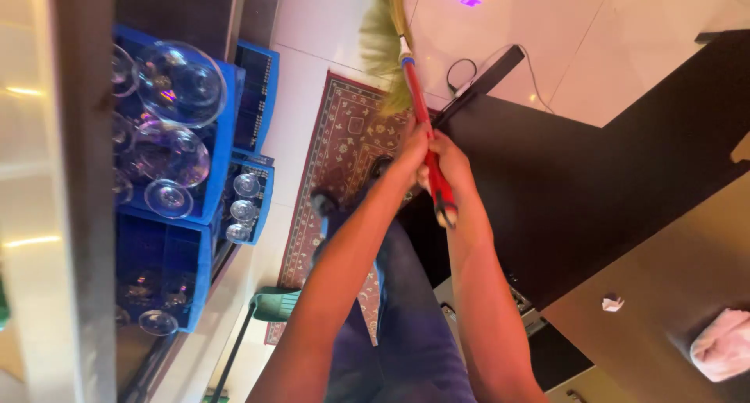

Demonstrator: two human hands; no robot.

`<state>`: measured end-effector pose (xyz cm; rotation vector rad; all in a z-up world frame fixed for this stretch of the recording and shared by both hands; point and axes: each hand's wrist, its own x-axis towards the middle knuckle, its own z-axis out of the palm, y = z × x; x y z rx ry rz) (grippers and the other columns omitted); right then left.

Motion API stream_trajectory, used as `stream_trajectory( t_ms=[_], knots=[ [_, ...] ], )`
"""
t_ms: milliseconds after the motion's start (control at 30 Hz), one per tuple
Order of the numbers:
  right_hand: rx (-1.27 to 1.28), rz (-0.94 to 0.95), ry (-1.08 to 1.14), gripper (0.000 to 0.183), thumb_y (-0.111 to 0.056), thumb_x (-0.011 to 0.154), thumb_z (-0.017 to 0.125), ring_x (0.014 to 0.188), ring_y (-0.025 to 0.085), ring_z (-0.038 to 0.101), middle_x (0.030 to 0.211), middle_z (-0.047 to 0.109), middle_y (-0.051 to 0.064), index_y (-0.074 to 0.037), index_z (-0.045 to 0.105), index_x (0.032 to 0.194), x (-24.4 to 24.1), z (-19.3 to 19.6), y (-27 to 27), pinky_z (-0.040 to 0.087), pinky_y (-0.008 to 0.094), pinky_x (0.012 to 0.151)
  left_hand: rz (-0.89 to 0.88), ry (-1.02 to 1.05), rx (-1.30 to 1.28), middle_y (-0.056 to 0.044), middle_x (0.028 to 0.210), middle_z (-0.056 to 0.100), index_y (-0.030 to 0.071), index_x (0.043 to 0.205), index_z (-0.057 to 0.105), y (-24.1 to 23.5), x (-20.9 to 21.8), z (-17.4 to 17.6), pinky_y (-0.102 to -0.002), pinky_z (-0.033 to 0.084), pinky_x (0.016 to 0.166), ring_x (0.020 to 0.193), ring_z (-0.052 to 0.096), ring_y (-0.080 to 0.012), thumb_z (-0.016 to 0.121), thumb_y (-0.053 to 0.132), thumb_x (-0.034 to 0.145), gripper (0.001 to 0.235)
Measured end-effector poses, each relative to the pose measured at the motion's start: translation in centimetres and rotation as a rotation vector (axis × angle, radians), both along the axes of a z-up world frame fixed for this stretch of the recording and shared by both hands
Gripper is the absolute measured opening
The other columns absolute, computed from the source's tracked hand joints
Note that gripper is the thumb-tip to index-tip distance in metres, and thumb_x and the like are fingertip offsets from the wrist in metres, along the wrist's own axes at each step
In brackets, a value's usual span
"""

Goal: Sweeping the floor with a broom and dustpan in a restaurant setting.

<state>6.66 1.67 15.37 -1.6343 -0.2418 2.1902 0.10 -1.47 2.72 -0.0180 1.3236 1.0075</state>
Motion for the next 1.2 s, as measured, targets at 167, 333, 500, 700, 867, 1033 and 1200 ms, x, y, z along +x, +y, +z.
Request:
stream_trajectory(
  t_ms=[167,333,500,700,867,1033,1200],
  knots=[
    [0.009,-0.077,0.103,0.027,-0.015,0.100,0.044,0.040,0.015,0.049,0.070,0.058,0.006,-0.009,0.054,0.125,-3.6,7.5,-2.6,0.039,0.029,0.034,-0.106,0.137,-0.042,-0.007,0.092,0.059,0.010,0.128,0.053,-0.9,-4.9,10.6,-0.035,0.050,0.066,0.078,0.059,-0.0178,0.049,0.026,0.104,0.030],
    [-0.096,-0.122,0.246,0.037,-0.018,0.100,0.045,0.040,0.012,0.046,0.069,0.057,0.005,-0.013,0.054,0.136,-7.3,8.5,-2.8,0.038,0.025,0.033,-0.078,0.289,-0.036,-0.009,0.109,0.061,0.012,0.143,0.044,-2.3,-9.2,9.8,-0.038,0.055,0.081,0.095,0.063,-0.0214,0.047,0.023,0.103,0.042],
    [-0.156,-0.151,0.455,0.035,-0.016,0.099,0.043,0.044,0.010,0.046,0.075,0.059,0.005,-0.011,0.054,0.132,-10.1,1.2,-0.4,0.038,0.022,0.035,-0.146,0.311,-0.213,-0.018,0.109,0.063,0.014,0.146,0.035,0.9,-13.5,3.6,-0.043,0.055,0.080,0.093,0.064,-0.0287,0.043,0.019,0.096,0.050],
    [-0.272,-0.178,0.436,0.018,-0.017,0.103,0.047,0.049,0.011,0.049,0.074,0.057,0.007,-0.006,0.057,0.114,-8.4,-9.8,5.3,0.037,0.022,0.036,-0.153,0.425,-0.143,-0.016,0.103,0.062,0.003,0.128,0.049,6.1,-12.8,-6.9,-0.042,0.057,0.073,0.088,0.065,-0.0271,0.048,0.018,0.097,0.034],
    [-0.230,-0.229,0.221,0.018,-0.020,0.103,0.048,0.045,0.012,0.049,0.070,0.057,0.006,-0.005,0.056,0.108,-2.5,-9.6,12.2,0.038,0.023,0.035,-0.310,0.340,-0.100,-0.012,0.093,0.065,0.005,0.121,0.056,13.6,-4.7,-10.2,-0.041,0.055,0.069,0.081,0.065,-0.0245,0.050,0.020,0.094,0.032],
    [-0.135,-0.308,0.086,0.019,-0.018,0.101,0.047,0.044,0.011,0.047,0.069,0.057,0.004,-0.007,0.059,0.112,5.0,-7.2,15.9,0.037,0.023,0.033,-0.379,0.201,-0.017,-0.010,0.094,0.064,0.008,0.125,0.052,17.9,4.6,-8.4,-0.038,0.055,0.068,0.081,0.063,-0.0208,0.050,0.027,0.096,0.035],
    [-0.032,-0.391,-0.014,0.023,-0.023,0.105,0.046,0.042,0.012,0.046,0.063,0.052,0.004,-0.008,0.057,0.119,7.9,-1.5,17.6,0.039,0.025,0.036,-0.488,0.088,0.012,-0.010,0.091,0.062,0.003,0.128,0.052,21.8,7.8,-0.4,-0.037,0.053,0.065,0.077,0.061,-0.0199,0.047,0.030,0.103,0.038]
  ],
)
